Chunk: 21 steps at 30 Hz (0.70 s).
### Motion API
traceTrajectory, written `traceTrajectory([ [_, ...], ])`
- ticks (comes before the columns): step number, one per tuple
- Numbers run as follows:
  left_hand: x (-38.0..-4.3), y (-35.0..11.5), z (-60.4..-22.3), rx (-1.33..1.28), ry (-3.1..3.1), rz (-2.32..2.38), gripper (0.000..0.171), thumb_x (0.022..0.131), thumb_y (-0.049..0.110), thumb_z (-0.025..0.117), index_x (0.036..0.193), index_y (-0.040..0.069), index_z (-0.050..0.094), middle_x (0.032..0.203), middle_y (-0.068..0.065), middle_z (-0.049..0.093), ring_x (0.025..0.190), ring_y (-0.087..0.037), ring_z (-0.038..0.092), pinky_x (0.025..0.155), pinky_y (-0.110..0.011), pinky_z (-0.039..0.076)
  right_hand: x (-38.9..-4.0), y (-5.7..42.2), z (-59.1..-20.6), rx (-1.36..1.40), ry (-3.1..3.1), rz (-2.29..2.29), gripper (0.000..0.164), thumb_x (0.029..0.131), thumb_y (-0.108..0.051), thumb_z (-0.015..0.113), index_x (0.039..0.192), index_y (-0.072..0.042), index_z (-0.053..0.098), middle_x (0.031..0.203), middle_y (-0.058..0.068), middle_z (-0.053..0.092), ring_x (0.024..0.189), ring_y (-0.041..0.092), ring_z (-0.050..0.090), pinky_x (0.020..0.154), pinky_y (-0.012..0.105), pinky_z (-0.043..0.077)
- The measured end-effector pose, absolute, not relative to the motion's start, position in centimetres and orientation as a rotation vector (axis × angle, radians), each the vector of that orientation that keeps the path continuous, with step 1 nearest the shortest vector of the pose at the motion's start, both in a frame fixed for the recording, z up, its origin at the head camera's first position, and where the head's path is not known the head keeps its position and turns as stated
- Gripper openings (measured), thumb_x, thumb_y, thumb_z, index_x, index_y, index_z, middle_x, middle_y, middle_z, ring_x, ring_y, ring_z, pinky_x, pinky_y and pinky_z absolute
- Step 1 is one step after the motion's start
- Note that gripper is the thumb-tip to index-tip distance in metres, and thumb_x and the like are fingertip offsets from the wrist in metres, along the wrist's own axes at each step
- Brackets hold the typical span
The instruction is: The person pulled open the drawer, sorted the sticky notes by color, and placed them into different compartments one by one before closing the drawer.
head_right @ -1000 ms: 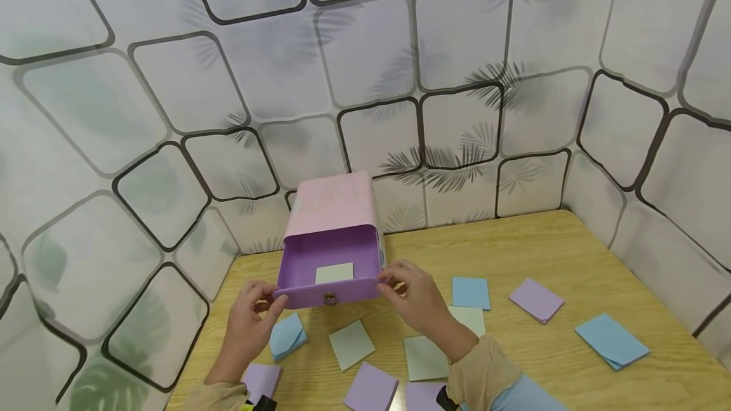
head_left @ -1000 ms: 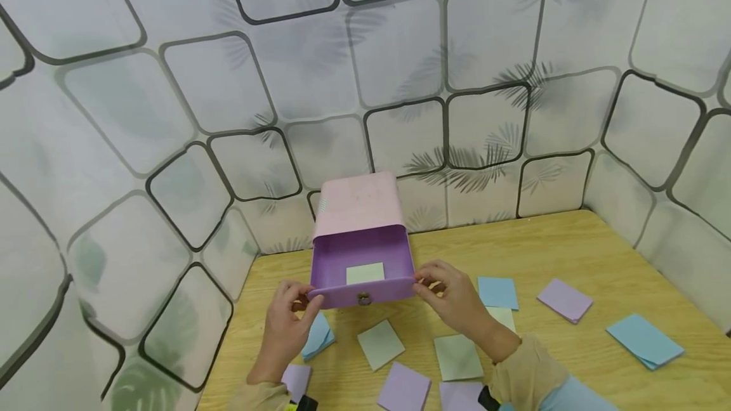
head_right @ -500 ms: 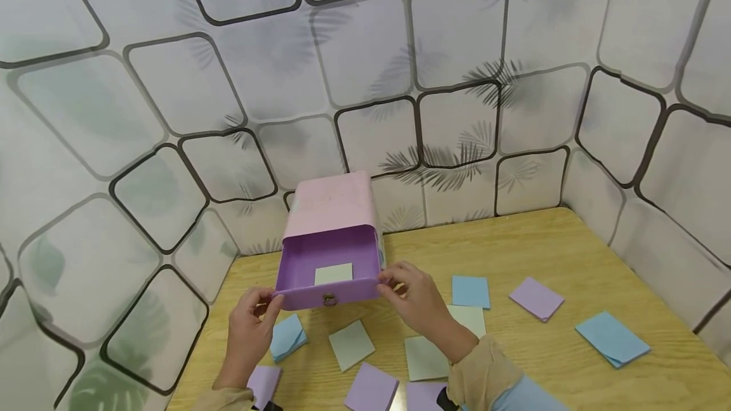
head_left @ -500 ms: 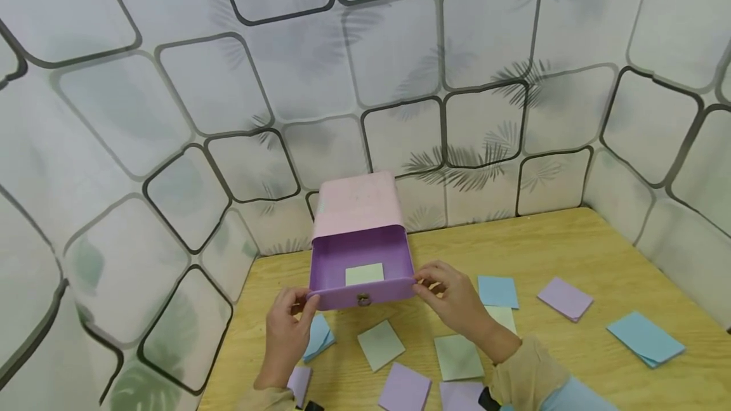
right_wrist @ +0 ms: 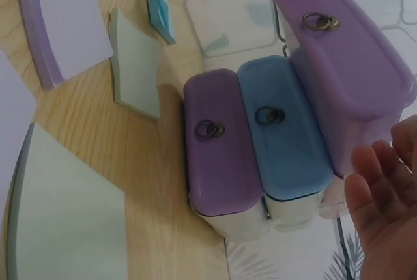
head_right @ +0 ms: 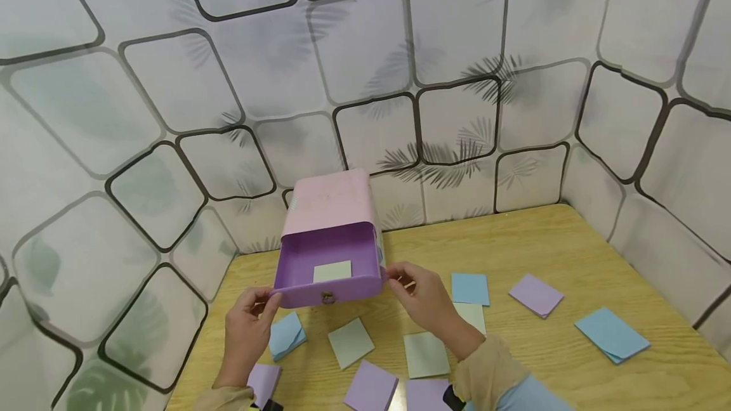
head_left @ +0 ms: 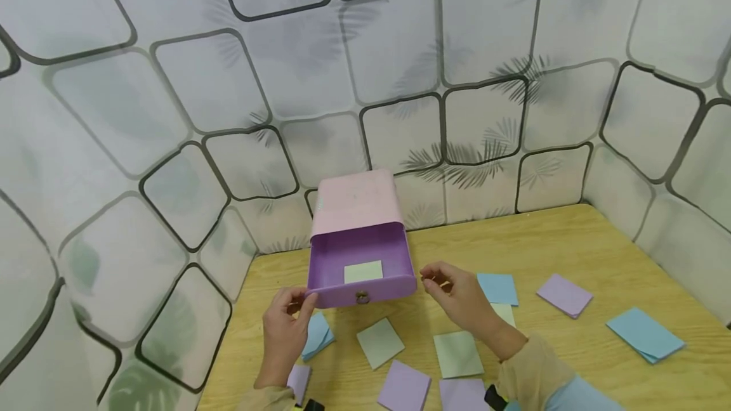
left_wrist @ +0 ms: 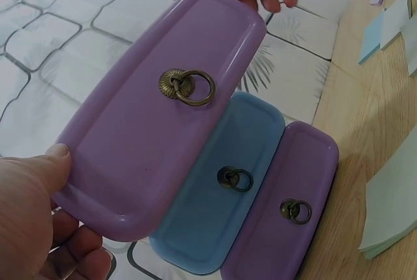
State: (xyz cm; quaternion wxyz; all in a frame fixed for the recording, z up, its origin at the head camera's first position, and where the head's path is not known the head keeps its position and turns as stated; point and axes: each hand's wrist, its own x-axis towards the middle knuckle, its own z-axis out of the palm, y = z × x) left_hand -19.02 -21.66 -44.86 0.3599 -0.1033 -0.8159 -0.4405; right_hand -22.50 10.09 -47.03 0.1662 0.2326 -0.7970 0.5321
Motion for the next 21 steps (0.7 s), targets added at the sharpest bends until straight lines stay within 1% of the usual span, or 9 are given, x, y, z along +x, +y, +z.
traceTrajectory([
  [5,-19.2,-21.9,-44.9,-0.262,-2.111,-1.169,0.007,0.084,0.008,0.074,0.086,0.005,0.068,0.082,0.001,0.062,0.074,-0.009,0.06,0.065,-0.018,0.053,-23.1,10.7,-47.6,0.674,-2.368,1.552,0.011,0.095,-0.017,0.063,0.104,-0.015,0.067,0.089,-0.007,0.067,0.077,0.011,0.064,0.064,0.027,0.055],
  [8,-19.2,-22.0,-44.9,-0.253,-2.114,-1.179,0.008,0.084,0.008,0.075,0.087,0.004,0.069,0.082,0.001,0.063,0.074,-0.009,0.06,0.065,-0.018,0.053,-23.8,10.8,-48.0,0.744,-2.474,1.535,0.014,0.096,-0.02,0.061,0.106,-0.012,0.068,0.092,-0.006,0.068,0.079,0.011,0.063,0.066,0.027,0.054],
  [11,-19.2,-22.1,-45.0,-0.249,-2.121,-1.183,0.009,0.083,0.007,0.076,0.087,0.004,0.069,0.082,0.001,0.063,0.074,-0.009,0.061,0.065,-0.019,0.053,-24.6,10.7,-48.5,0.81,-2.604,1.47,0.016,0.096,-0.023,0.06,0.105,-0.012,0.069,0.091,-0.008,0.067,0.079,0.008,0.06,0.066,0.026,0.052],
  [15,-19.2,-22.1,-45.1,-0.245,-2.128,-1.197,0.009,0.083,0.007,0.076,0.087,0.004,0.069,0.082,0.001,0.064,0.074,-0.009,0.061,0.065,-0.019,0.053,-25.6,10.3,-49.0,0.861,-2.744,1.388,0.01,0.094,-0.02,0.062,0.097,-0.014,0.07,0.083,-0.007,0.066,0.071,0.007,0.057,0.06,0.025,0.05],
  [19,-19.1,-22.1,-45.1,-0.235,-2.129,-1.206,0.009,0.083,0.008,0.076,0.087,0.005,0.069,0.083,0.001,0.064,0.075,-0.009,0.061,0.066,-0.018,0.053,-26.0,9.3,-49.5,0.9,-2.825,1.313,0.008,0.091,-0.014,0.065,0.091,-0.01,0.071,0.079,-0.004,0.067,0.068,0.007,0.057,0.058,0.026,0.049],
  [21,-19.1,-22.1,-45.1,-0.231,-2.132,-1.206,0.009,0.083,0.009,0.076,0.088,0.006,0.069,0.083,0.001,0.063,0.075,-0.009,0.061,0.066,-0.018,0.053,-25.8,8.6,-49.8,0.906,-2.865,1.27,0.008,0.09,-0.014,0.067,0.086,-0.009,0.072,0.075,-0.005,0.066,0.065,0.006,0.055,0.057,0.026,0.048],
])
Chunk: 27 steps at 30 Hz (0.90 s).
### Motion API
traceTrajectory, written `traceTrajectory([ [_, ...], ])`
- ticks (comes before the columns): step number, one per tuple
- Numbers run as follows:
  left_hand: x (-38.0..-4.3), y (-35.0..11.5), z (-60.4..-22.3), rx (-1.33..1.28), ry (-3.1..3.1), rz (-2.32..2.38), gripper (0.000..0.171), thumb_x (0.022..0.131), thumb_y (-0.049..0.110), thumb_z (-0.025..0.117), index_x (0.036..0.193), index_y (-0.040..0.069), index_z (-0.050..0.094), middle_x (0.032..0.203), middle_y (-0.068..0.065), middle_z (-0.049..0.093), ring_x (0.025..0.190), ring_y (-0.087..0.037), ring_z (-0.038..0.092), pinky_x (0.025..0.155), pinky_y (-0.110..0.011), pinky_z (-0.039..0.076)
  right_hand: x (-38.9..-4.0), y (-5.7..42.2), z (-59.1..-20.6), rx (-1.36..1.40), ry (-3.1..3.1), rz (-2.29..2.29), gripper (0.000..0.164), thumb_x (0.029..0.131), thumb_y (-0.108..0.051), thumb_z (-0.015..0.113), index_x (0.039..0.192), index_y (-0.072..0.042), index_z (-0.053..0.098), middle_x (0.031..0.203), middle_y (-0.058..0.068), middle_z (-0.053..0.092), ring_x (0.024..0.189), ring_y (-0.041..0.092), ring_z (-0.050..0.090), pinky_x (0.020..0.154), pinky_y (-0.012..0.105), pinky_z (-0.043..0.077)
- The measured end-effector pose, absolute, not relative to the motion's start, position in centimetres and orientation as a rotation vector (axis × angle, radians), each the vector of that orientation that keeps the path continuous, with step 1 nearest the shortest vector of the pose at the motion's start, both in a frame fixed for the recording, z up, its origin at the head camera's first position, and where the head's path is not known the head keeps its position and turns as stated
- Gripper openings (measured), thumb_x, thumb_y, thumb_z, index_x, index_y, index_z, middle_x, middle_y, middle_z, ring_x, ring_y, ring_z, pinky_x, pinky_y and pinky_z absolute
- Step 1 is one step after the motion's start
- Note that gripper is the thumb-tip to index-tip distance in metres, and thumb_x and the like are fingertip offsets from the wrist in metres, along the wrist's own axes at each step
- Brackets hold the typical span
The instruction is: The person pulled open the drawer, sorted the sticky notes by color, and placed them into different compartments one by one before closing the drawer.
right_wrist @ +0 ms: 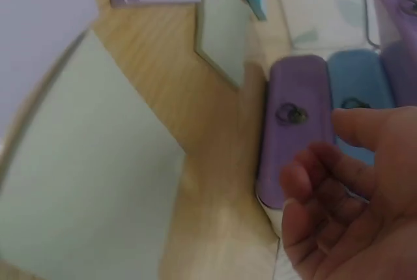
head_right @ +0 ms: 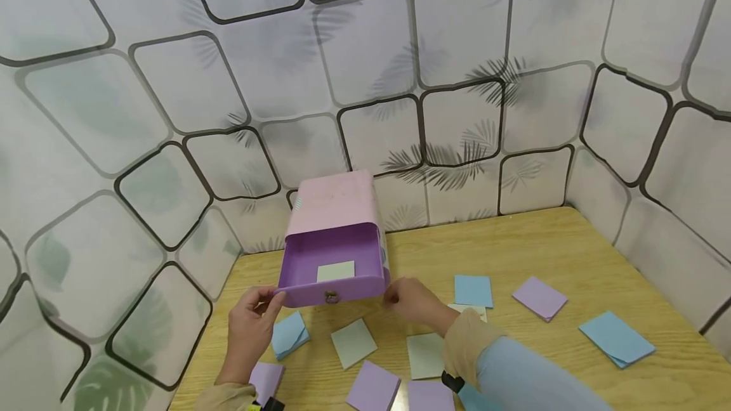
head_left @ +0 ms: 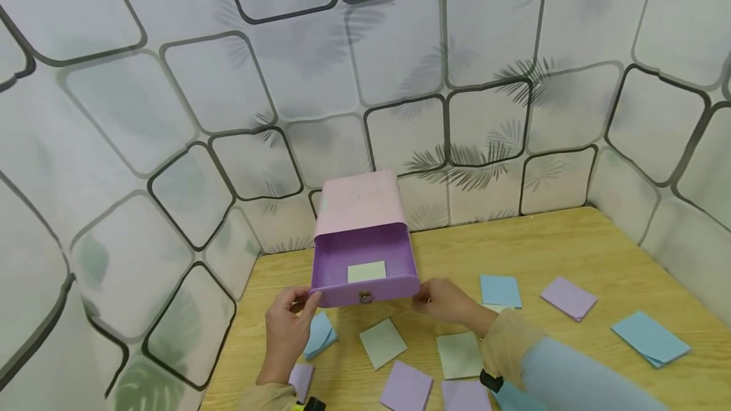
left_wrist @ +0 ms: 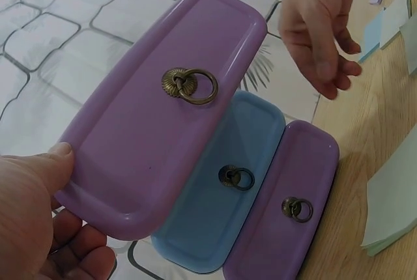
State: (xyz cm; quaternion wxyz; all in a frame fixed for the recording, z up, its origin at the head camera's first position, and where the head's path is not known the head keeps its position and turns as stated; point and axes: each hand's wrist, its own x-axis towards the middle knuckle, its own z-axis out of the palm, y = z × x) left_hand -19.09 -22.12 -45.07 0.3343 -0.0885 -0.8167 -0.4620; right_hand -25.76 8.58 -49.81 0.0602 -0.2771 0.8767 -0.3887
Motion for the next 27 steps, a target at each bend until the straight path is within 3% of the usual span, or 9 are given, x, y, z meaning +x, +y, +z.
traceTrajectory([
  [7,-19.2,-22.1,-45.0,-0.248,-2.134,-1.207,0.008,0.083,0.009,0.076,0.087,0.006,0.07,0.082,0.002,0.064,0.074,-0.009,0.061,0.066,-0.018,0.053,-24.0,5.8,-51.5,-0.745,2.812,-0.977,0.033,0.084,-0.027,0.071,0.058,-0.018,0.053,0.055,-0.012,0.042,0.048,0.005,0.036,0.042,0.023,0.031],
  [12,-19.4,-22.2,-45.0,-0.252,-2.135,-1.213,0.008,0.083,0.009,0.076,0.087,0.006,0.069,0.082,0.001,0.064,0.074,-0.009,0.061,0.066,-0.019,0.053,-23.2,4.0,-52.4,-0.668,2.85,-0.798,0.039,0.082,-0.04,0.069,0.056,-0.021,0.047,0.055,-0.01,0.043,0.048,0.006,0.036,0.04,0.022,0.029],
  [17,-19.3,-22.0,-44.9,-0.246,-2.134,-1.208,0.008,0.083,0.007,0.076,0.086,0.005,0.069,0.081,0.001,0.064,0.073,-0.009,0.061,0.065,-0.019,0.054,-22.8,2.8,-52.5,-0.626,2.899,-0.648,0.042,0.078,-0.047,0.066,0.058,-0.018,0.043,0.059,-0.004,0.044,0.053,0.012,0.04,0.039,0.027,0.034],
  [27,-19.1,-22.1,-45.0,-0.231,-2.13,-1.201,0.009,0.082,0.006,0.076,0.085,0.005,0.068,0.08,0.001,0.063,0.073,-0.009,0.061,0.065,-0.019,0.054,-22.2,1.6,-51.5,-0.584,2.972,-0.463,0.047,0.072,-0.056,0.071,0.064,-0.016,0.046,0.063,-0.001,0.046,0.056,0.015,0.044,0.044,0.032,0.041],
])
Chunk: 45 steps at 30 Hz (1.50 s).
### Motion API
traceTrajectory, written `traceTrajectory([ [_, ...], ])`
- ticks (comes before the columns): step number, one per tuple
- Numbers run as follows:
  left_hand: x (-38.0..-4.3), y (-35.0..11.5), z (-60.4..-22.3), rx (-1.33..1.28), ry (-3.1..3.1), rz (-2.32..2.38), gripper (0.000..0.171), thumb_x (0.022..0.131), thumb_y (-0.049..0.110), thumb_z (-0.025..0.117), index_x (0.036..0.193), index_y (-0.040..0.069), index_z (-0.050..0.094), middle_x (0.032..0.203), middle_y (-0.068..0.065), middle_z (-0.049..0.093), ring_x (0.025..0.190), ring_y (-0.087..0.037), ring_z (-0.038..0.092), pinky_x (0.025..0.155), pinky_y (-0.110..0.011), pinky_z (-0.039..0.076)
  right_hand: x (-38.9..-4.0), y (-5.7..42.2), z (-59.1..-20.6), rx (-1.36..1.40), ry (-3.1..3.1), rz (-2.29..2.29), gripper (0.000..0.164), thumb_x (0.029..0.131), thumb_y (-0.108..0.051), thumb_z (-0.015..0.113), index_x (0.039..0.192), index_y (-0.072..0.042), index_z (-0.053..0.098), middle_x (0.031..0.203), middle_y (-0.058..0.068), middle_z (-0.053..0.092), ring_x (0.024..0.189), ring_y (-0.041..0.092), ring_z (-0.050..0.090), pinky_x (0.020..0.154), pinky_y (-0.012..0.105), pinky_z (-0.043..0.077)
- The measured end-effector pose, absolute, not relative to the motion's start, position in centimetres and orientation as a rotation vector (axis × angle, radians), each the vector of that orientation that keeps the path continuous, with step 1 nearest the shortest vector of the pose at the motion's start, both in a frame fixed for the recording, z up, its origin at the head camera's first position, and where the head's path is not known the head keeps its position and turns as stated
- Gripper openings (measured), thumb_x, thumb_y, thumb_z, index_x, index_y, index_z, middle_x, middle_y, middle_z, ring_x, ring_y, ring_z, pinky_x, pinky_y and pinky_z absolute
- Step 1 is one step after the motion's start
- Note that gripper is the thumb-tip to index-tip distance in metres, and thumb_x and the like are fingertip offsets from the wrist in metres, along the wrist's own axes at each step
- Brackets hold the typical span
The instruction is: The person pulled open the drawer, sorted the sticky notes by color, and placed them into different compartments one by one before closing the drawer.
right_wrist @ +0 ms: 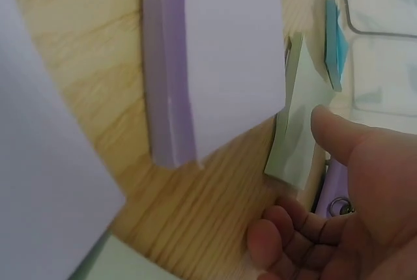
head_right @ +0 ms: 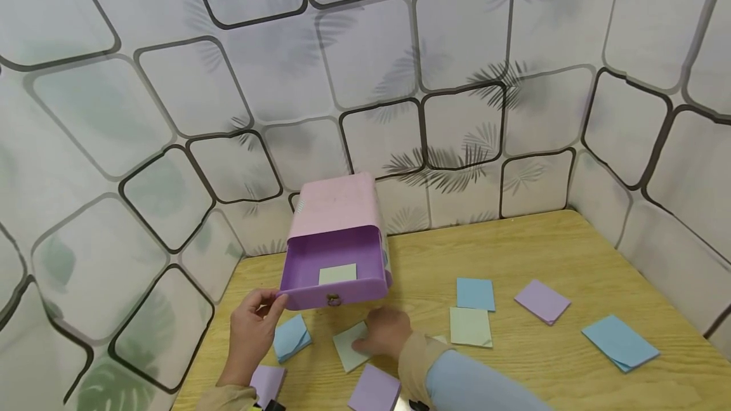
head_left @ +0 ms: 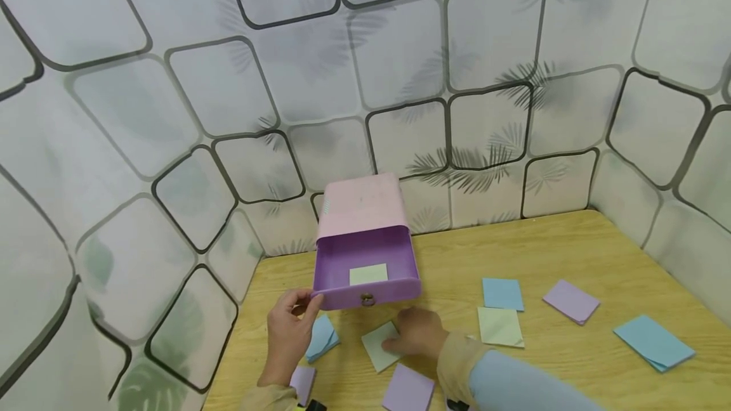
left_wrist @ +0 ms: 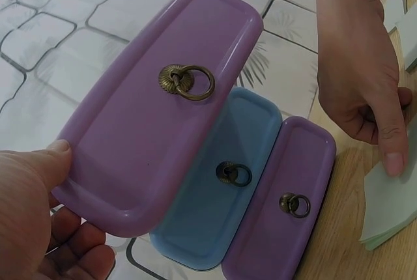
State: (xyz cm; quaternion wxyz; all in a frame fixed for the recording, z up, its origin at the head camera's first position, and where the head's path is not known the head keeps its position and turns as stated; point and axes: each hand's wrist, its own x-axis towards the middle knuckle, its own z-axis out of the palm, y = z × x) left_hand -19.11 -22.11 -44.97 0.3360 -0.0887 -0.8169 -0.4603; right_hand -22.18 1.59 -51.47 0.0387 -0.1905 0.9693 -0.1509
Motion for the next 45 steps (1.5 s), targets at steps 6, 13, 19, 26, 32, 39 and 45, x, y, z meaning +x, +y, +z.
traceTrajectory([
  [6,-19.2,-22.2,-45.0,-0.232,-2.128,-1.192,0.008,0.082,0.007,0.076,0.085,0.006,0.069,0.08,0.002,0.063,0.072,-0.008,0.061,0.065,-0.018,0.053,-22.1,1.2,-52.4,-0.601,3.032,-0.465,0.045,0.068,-0.055,0.072,0.065,-0.017,0.047,0.063,-0.004,0.045,0.056,0.013,0.044,0.045,0.033,0.039],
  [13,-19.2,-22.1,-45.1,-0.231,-2.12,-1.191,0.007,0.082,0.008,0.076,0.084,0.007,0.069,0.079,0.003,0.063,0.072,-0.008,0.06,0.064,-0.017,0.053,-21.8,1.0,-52.6,-0.644,3.053,-0.506,0.043,0.067,-0.05,0.075,0.072,-0.012,0.056,0.066,-0.003,0.05,0.06,0.015,0.047,0.05,0.036,0.044],
  [19,-19.2,-22.1,-45.2,-0.21,-2.132,-1.191,0.008,0.082,0.008,0.077,0.084,0.007,0.069,0.079,0.003,0.063,0.072,-0.008,0.06,0.064,-0.017,0.053,-21.6,0.9,-51.9,-0.592,2.99,-0.51,0.043,0.068,-0.049,0.076,0.073,-0.011,0.056,0.067,-0.002,0.05,0.061,0.016,0.049,0.052,0.037,0.046],
  [26,-19.1,-22.1,-45.2,-0.211,-2.129,-1.185,0.008,0.082,0.008,0.077,0.083,0.007,0.069,0.079,0.003,0.063,0.072,-0.008,0.061,0.064,-0.019,0.053,-22.0,0.8,-52.4,-0.54,2.91,-0.572,0.04,0.07,-0.048,0.075,0.073,-0.015,0.053,0.067,-0.004,0.046,0.061,0.013,0.045,0.052,0.034,0.043],
  [32,-19.0,-22.1,-45.1,-0.22,-2.121,-1.162,0.007,0.082,0.008,0.076,0.084,0.007,0.069,0.079,0.004,0.063,0.072,-0.008,0.06,0.065,-0.018,0.053,-22.2,0.8,-52.6,-0.543,2.903,-0.666,0.038,0.067,-0.044,0.078,0.072,-0.015,0.054,0.066,-0.005,0.047,0.06,0.013,0.045,0.05,0.032,0.041],
  [39,-19.1,-22.1,-45.0,-0.227,-2.122,-1.18,0.008,0.082,0.008,0.077,0.084,0.006,0.069,0.079,0.003,0.063,0.072,-0.009,0.061,0.065,-0.018,0.053,-22.5,0.9,-52.8,-0.536,2.875,-0.775,0.04,0.066,-0.039,0.081,0.077,-0.01,0.057,0.07,-0.002,0.05,0.062,0.015,0.047,0.055,0.033,0.045],
  [45,-19.2,-22.1,-45.0,-0.226,-2.121,-1.176,0.008,0.081,0.007,0.077,0.084,0.007,0.07,0.079,0.003,0.063,0.072,-0.008,0.06,0.064,-0.017,0.052,-22.6,1.2,-52.7,-0.546,2.867,-0.791,0.034,0.067,-0.031,0.077,0.079,-0.007,0.057,0.071,0.0,0.05,0.063,0.017,0.047,0.057,0.035,0.046],
])
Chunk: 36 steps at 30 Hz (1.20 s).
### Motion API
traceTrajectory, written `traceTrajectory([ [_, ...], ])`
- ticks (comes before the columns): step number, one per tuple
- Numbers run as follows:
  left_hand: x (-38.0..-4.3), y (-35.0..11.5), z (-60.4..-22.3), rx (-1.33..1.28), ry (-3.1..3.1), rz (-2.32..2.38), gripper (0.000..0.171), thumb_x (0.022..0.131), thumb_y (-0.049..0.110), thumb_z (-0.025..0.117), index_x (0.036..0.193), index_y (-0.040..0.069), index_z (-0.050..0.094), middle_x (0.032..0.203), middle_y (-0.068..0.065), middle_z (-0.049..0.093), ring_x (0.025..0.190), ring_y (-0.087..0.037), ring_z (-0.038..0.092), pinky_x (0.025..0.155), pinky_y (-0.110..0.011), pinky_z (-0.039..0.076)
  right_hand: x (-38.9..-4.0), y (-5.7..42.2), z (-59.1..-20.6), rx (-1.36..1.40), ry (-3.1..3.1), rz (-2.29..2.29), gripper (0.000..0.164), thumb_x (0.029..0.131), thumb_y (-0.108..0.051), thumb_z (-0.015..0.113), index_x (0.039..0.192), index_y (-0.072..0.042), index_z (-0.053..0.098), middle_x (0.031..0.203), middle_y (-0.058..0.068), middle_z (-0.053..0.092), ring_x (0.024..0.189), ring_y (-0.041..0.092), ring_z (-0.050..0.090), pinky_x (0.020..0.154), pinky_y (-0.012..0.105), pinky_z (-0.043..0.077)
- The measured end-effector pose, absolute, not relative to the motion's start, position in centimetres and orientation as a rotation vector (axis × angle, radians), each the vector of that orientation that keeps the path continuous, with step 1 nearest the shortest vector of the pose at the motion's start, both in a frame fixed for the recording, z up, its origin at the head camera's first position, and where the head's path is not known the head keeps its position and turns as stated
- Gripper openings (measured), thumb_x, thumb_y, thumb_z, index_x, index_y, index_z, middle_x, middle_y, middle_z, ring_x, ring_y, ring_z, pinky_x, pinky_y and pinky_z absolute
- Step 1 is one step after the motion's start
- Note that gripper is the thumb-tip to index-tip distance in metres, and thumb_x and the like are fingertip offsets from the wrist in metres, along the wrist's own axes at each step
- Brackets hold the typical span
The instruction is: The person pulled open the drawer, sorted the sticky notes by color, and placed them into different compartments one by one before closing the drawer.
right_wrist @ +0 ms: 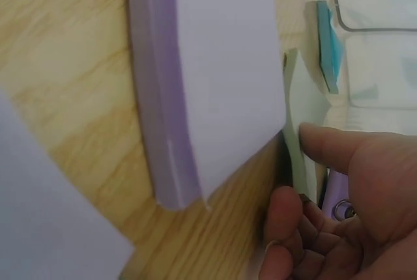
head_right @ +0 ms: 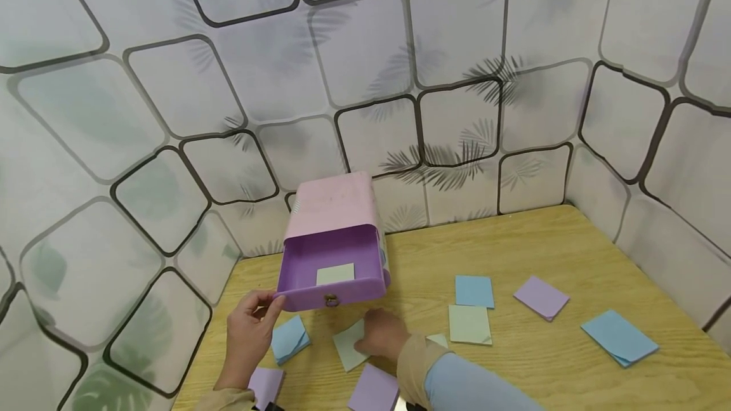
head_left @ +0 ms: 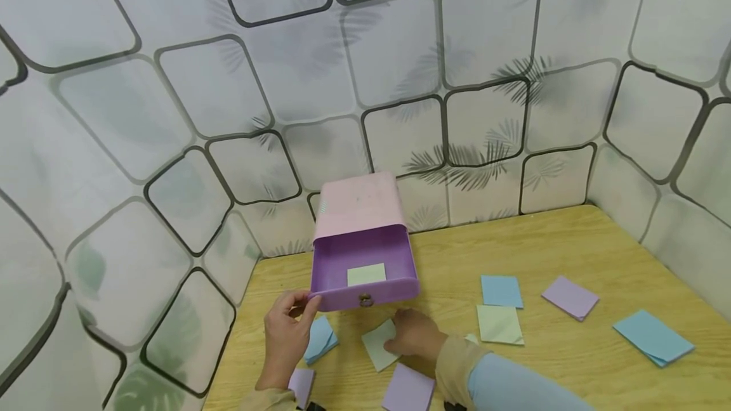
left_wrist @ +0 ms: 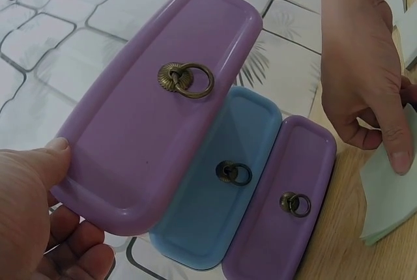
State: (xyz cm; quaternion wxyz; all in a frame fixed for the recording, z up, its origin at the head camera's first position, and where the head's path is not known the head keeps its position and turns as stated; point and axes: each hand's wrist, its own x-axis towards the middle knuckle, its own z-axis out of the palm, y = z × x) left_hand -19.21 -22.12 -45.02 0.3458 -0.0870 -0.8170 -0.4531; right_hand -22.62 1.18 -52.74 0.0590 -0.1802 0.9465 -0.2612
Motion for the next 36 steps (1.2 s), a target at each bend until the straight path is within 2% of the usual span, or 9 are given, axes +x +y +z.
traceTrajectory([
  [9,-17.6,-20.3,-42.1,-0.207,-2.128,-1.163,0.008,0.08,-0.003,0.075,0.082,-0.002,0.068,0.076,-0.007,0.063,0.07,-0.012,0.06,0.063,-0.018,0.053,-22.6,1.5,-52.3,-0.569,2.879,-0.732,0.026,0.067,-0.026,0.072,0.077,-0.009,0.055,0.071,-0.002,0.05,0.063,0.016,0.047,0.056,0.033,0.045],
  [16,-17.5,-20.4,-42.0,-0.198,-2.135,-1.168,0.008,0.08,-0.002,0.075,0.081,-0.001,0.068,0.076,-0.006,0.063,0.071,-0.012,0.06,0.064,-0.02,0.054,-23.0,2.1,-52.8,-0.549,2.892,-0.68,0.025,0.067,-0.026,0.073,0.073,-0.013,0.053,0.073,-0.002,0.05,0.064,0.016,0.047,0.056,0.033,0.045],
  [23,-17.4,-20.4,-42.0,-0.204,-2.137,-1.17,0.008,0.08,-0.002,0.075,0.081,-0.001,0.068,0.077,-0.006,0.063,0.071,-0.013,0.06,0.063,-0.023,0.054,-23.3,3.3,-52.1,-0.476,2.822,-0.808,0.023,0.067,-0.018,0.071,0.077,-0.007,0.053,0.074,0.004,0.052,0.061,0.018,0.047,0.052,0.034,0.045],
  [30,-17.5,-20.4,-42.1,-0.199,-2.135,-1.177,0.008,0.08,-0.002,0.075,0.081,-0.001,0.067,0.077,-0.006,0.063,0.071,-0.013,0.06,0.063,-0.022,0.054,-23.7,4.2,-52.4,-0.442,2.753,-0.968,0.026,0.065,-0.015,0.071,0.065,-0.011,0.045,0.065,0.001,0.047,0.05,0.013,0.039,0.043,0.026,0.035],
  [36,-17.4,-20.4,-42.0,-0.208,-2.137,-1.163,0.008,0.08,-0.002,0.075,0.081,-0.001,0.067,0.077,-0.006,0.063,0.071,-0.013,0.06,0.063,-0.023,0.054,-23.8,4.8,-52.4,-0.368,2.633,-1.151,0.021,0.067,-0.01,0.073,0.072,-0.005,0.054,0.067,0.004,0.051,0.053,0.015,0.046,0.046,0.026,0.039],
])
